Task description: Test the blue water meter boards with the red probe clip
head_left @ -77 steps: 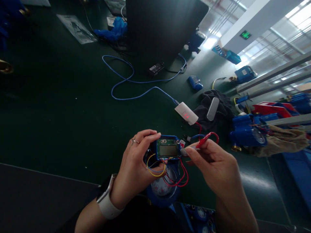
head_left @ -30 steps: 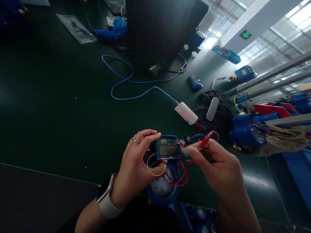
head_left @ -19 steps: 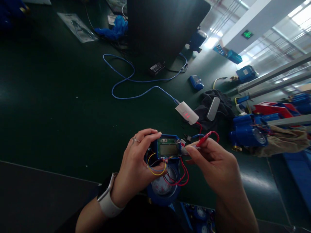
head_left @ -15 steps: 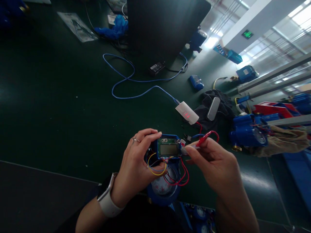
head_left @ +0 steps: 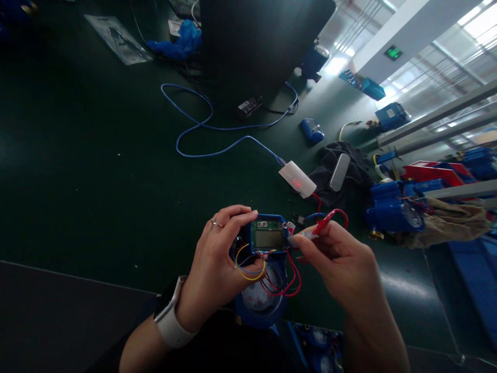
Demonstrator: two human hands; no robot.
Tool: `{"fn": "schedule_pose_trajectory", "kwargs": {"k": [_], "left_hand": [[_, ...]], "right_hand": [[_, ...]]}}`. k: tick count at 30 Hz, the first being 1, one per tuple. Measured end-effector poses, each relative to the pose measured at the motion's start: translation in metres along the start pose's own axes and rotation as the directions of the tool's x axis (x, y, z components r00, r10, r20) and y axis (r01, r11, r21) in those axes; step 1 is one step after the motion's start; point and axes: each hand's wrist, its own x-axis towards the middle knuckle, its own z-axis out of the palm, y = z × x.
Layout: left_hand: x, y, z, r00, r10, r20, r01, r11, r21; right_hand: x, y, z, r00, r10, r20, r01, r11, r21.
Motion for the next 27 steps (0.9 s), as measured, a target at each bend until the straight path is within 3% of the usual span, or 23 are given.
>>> {"fn": "schedule_pose_trajectory", "kwargs": {"k": [27], "left_hand": [[-0.0004, 0.0003, -0.0007, 1.000, -0.003, 0.003, 0.003, 1.000, 0.014]], "right_hand": [[0.0029, -0.0003, -0.0021, 1.000, 0.012, 0.021, -0.012, 1.000, 0.001]]}}
